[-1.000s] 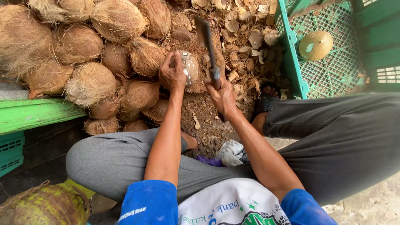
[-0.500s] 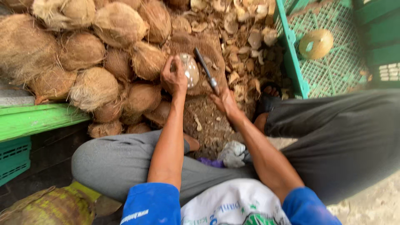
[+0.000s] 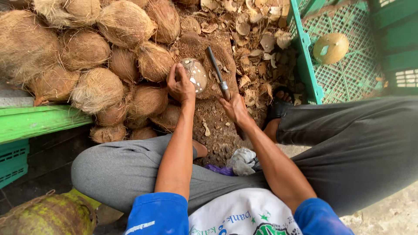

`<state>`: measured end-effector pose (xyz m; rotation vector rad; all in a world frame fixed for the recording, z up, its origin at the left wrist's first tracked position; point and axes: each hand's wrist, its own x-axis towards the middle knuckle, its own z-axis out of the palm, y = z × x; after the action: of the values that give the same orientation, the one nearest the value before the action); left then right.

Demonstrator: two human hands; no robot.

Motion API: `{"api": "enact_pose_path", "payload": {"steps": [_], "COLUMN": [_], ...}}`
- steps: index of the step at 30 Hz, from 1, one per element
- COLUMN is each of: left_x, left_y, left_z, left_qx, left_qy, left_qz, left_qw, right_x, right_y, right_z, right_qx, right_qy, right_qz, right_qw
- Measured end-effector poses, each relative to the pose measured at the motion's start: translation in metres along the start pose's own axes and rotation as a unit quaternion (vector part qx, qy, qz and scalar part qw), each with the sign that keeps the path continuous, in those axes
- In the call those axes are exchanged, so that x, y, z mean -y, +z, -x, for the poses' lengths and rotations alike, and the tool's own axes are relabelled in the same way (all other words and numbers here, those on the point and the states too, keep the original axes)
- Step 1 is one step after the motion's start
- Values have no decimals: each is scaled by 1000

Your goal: The person sits on the ground and husks coconuts one at a time, chopping off the outer husk with a machete against a wooden block, then tosses the trimmed coconut into a green plastic crate.

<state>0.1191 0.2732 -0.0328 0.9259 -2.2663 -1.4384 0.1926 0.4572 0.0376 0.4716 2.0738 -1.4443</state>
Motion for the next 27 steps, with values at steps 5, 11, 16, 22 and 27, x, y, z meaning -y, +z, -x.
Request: {"api": "enact_pose_path", "payload": {"steps": [5,11,16,22,27], "left_x": [-1,-5,-9,-26,-21], "left_y": [-1,1,-6,-21,-48], "left_z": [4,0,4,22,-5], "left_qx": [-5,-19,-12,70,244], "left_qy": [-14,8,-5,74,-75], "left_qz": [19,5,12,35,120], "left_qw": [1000,1000,1000,994,959], "right_x": [7,-17,-41,-35,-17], "right_y": [-1,19,23,13,-17], "right_z": [3,-4,-18,-17,-14], "right_qx": [-83,63,35,18,-84], "right_qy": [-156,105,5,-27,-39], "right_qz": [-47,-63,58,-21,147], "right_qw": [983,991,998,999,985]}}
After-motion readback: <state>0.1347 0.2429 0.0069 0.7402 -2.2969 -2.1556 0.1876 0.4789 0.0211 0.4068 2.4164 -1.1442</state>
